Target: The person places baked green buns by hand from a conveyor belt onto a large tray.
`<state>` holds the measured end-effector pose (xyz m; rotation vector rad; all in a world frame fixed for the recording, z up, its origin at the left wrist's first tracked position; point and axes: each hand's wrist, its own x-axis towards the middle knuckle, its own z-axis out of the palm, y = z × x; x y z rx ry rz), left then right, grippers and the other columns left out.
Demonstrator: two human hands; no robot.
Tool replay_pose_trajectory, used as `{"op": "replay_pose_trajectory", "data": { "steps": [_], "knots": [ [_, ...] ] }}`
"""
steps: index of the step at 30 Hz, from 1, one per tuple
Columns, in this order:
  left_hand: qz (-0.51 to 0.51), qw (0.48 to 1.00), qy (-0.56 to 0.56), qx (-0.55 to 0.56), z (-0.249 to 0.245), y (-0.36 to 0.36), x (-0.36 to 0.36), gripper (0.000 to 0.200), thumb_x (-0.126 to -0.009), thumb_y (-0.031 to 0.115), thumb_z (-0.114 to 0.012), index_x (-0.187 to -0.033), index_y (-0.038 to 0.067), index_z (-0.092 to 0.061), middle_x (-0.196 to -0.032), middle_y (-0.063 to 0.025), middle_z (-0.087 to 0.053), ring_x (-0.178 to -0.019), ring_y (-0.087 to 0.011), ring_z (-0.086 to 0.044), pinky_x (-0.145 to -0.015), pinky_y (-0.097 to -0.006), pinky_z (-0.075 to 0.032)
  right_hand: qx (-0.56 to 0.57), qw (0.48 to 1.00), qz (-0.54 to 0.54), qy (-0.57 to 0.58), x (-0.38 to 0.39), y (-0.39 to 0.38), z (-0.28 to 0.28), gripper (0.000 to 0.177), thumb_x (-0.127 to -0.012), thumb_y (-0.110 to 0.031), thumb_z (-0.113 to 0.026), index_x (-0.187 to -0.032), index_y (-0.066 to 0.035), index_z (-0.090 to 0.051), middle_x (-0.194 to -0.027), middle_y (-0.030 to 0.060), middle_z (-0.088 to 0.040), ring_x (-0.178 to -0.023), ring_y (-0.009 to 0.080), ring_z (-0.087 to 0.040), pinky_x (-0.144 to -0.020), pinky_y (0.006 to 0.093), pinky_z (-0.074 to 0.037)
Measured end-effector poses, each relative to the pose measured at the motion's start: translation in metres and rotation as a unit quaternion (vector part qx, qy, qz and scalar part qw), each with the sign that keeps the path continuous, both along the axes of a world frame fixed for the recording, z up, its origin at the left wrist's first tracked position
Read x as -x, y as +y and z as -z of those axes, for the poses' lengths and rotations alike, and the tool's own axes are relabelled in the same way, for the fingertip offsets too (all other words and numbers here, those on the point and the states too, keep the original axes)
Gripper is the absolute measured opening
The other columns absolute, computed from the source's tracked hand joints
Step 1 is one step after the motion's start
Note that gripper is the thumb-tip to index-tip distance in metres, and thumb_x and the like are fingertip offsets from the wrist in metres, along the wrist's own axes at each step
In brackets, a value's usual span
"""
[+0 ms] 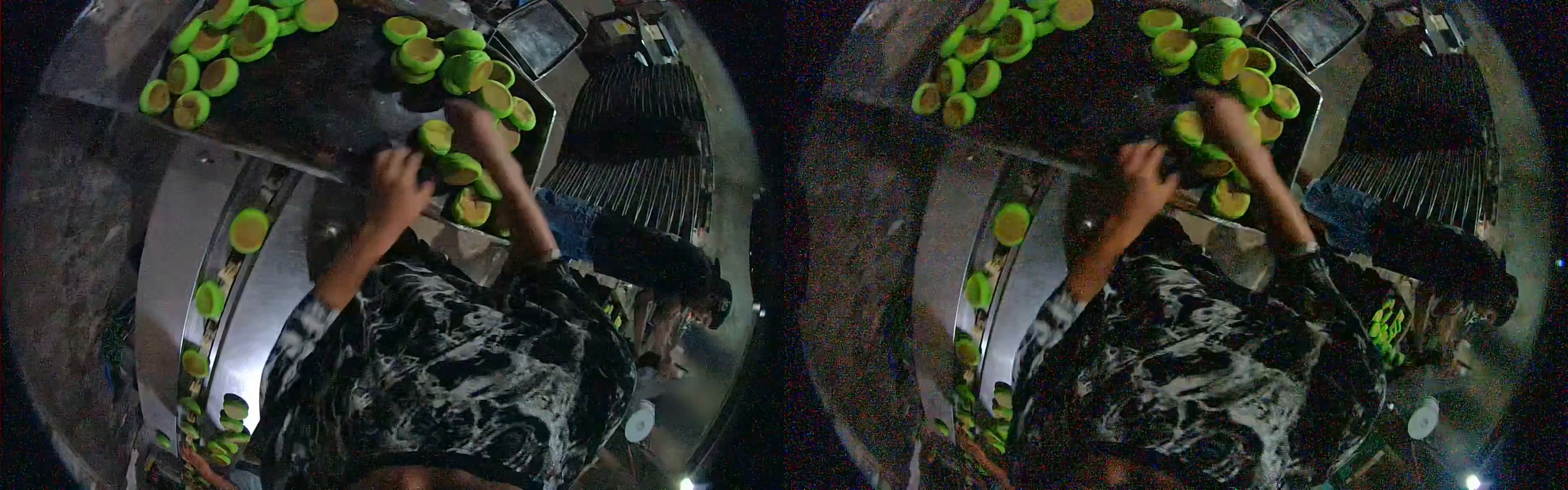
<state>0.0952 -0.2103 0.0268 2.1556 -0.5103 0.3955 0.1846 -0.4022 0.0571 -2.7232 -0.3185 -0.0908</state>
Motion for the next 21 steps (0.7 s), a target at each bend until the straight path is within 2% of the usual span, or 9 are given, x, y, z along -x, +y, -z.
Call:
{"op": "replay_pose_trajectory", "data": {
  "steps": [2,4,6,10,13,15,17,20,21],
  "knots": [
    [0.043,0.996,-0.029,-0.076,0.018,-0.064,-0.041,0.070,-0.056,0.017,-0.073,-0.120,0.005,-0.047,-0.122,-0.0183,-0.040,-0.113,-0.0367,-0.035,-0.096,-0.0477,-0.031,0.141,0.986,0.031,-0.086,0.004,-0.080,-0.006,0.048,-0.070,-0.024,-0.066,-0.111,-0.003,-0.050,-0.089,0.0219,-0.057,-0.085,0.0350,-0.056,-0.075,0.0422,-0.046],
    [0.056,0.990,0.006,-0.126,0.011,-0.073,-0.056,0.075,-0.056,0.016,-0.073,-0.124,0.006,-0.043,-0.122,-0.0190,-0.037,-0.113,-0.0375,-0.033,-0.097,-0.0481,-0.030,0.038,0.987,-0.038,-0.151,0.010,-0.093,0.015,0.064,-0.074,-0.035,-0.066,-0.122,-0.003,-0.039,-0.112,0.0263,-0.044,-0.099,0.0405,-0.049,-0.080,0.0433,-0.045],
    [0.070,0.975,0.074,-0.200,0.031,-0.082,-0.076,0.079,-0.056,0.015,-0.072,-0.128,0.007,-0.039,-0.123,-0.0196,-0.034,-0.114,-0.0384,-0.032,-0.098,-0.0486,-0.029,0.047,0.981,0.115,-0.150,0.017,-0.075,0.058,0.071,-0.075,-0.034,-0.068,-0.127,0.000,-0.033,-0.128,0.0295,-0.024,-0.105,0.0472,-0.042,-0.086,0.0456,-0.041],
    [0.106,0.923,0.165,-0.330,0.048,-0.040,-0.095,0.081,-0.059,0.022,-0.073,-0.128,0.005,-0.034,-0.126,-0.0269,-0.028,-0.120,-0.0464,-0.025,-0.098,-0.0499,-0.029,-0.142,0.968,0.152,-0.143,0.004,-0.016,0.116,0.053,-0.073,-0.017,-0.070,-0.117,-0.001,-0.045,-0.115,0.0257,-0.043,-0.105,0.0401,-0.045,-0.087,0.0431,-0.040],
    [0.065,0.915,0.263,-0.298,0.063,-0.005,-0.122,0.075,-0.060,0.015,-0.071,-0.125,0.006,-0.036,-0.123,-0.0235,-0.031,-0.116,-0.0433,-0.031,-0.095,-0.0476,-0.033,-0.136,0.979,-0.012,-0.152,-0.039,0.005,0.081,0.054,-0.073,-0.015,-0.070,-0.117,0.001,-0.044,-0.108,0.0213,-0.050,-0.098,0.0308,-0.052,-0.082,0.0383,-0.044],
    [0.100,0.968,0.154,-0.172,0.041,0.020,-0.137,0.074,-0.056,0.012,-0.071,-0.124,0.008,-0.042,-0.118,-0.0185,-0.034,-0.111,-0.0363,-0.035,-0.095,-0.0438,-0.034,-0.420,0.907,0.039,-0.005,-0.060,0.018,0.061,0.053,-0.073,-0.012,-0.070,-0.117,0.002,-0.043,-0.099,0.0157,-0.055,-0.090,0.0209,-0.055,-0.079,0.0322,-0.046],
    [-0.046,0.998,-0.033,-0.034,-0.019,0.046,-0.098,0.072,-0.058,0.011,-0.070,-0.125,0.011,-0.043,-0.122,-0.0166,-0.035,-0.115,-0.0343,-0.034,-0.097,-0.0409,-0.032,-0.428,0.900,0.013,-0.085,-0.060,0.040,0.034,0.053,-0.073,-0.013,-0.069,-0.117,0.001,-0.042,-0.097,0.0131,-0.057,-0.087,0.0188,-0.055,-0.077,0.0293,-0.046],
    [-0.167,0.972,0.135,0.094,-0.001,0.122,-0.041,0.060,-0.070,0.015,-0.066,-0.125,0.004,-0.044,-0.120,-0.0143,-0.043,-0.116,-0.0275,-0.037,-0.094,-0.0365,-0.035,-0.279,0.933,-0.177,-0.144,-0.037,0.094,0.030,0.057,-0.072,-0.020,-0.069,-0.120,-0.004,-0.042,-0.113,0.0157,-0.051,-0.104,0.0282,-0.051,-0.087,0.0386,-0.043],
    [-0.173,0.889,0.282,0.317,0.013,0.133,-0.022,0.057,-0.076,0.015,-0.061,-0.128,0.003,-0.041,-0.123,-0.0135,-0.042,-0.114,-0.0272,-0.042,-0.092,-0.0348,-0.037,-0.224,0.927,-0.259,-0.155,-0.038,0.115,0.054,0.056,-0.073,-0.021,-0.066,-0.121,-0.006,-0.042,-0.117,0.0159,-0.049,-0.108,0.0303,-0.047,-0.090,0.0413,-0.040]
  ]
}}
